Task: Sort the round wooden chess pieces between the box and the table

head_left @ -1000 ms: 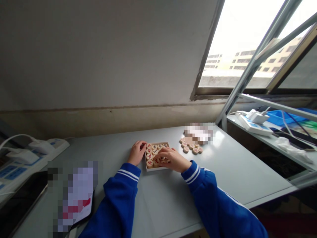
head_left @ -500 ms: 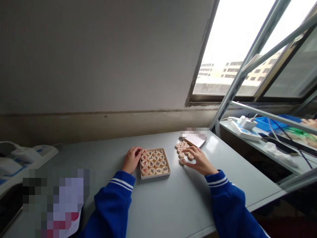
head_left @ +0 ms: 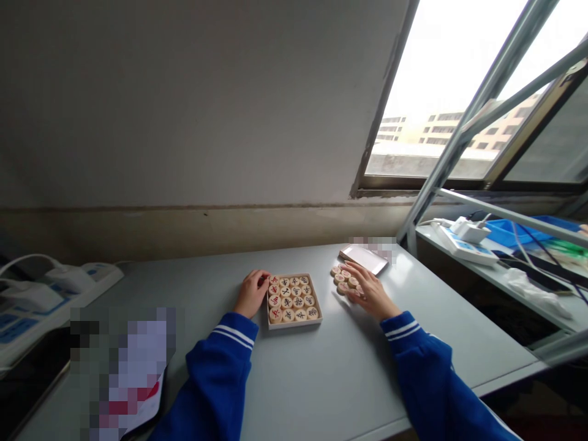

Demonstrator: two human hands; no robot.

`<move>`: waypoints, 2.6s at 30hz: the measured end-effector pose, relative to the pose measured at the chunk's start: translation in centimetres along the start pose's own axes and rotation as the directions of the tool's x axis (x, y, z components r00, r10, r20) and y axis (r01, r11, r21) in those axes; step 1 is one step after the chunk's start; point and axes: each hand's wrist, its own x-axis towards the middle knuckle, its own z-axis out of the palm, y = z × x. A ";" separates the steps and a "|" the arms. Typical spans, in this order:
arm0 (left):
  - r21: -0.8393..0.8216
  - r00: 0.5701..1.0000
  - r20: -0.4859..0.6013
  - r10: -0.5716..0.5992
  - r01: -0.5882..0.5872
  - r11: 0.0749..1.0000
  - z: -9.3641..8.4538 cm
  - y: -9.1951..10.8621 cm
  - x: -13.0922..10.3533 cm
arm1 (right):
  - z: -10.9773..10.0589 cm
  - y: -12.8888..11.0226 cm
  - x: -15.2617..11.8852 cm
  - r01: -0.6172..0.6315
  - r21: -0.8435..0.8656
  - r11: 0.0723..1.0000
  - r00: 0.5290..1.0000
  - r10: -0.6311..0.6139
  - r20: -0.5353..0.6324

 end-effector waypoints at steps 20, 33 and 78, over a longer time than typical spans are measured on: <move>-0.039 0.998 0.055 -0.013 0.015 0.999 -0.4 0.1 0.0 | 1.0 -10.3 6.1 0.174 0.153 0.973 0.960 -0.202 0.194; -0.070 0.998 0.069 -0.007 0.012 0.997 -0.5 -0.1 0.0 | 2.8 -11.9 7.4 0.209 0.224 0.952 0.972 -0.228 0.061; -0.043 0.998 0.057 0.000 0.002 0.999 -0.5 -0.1 -0.3 | -1.8 -5.0 4.7 -0.149 -0.068 0.987 0.968 0.159 0.192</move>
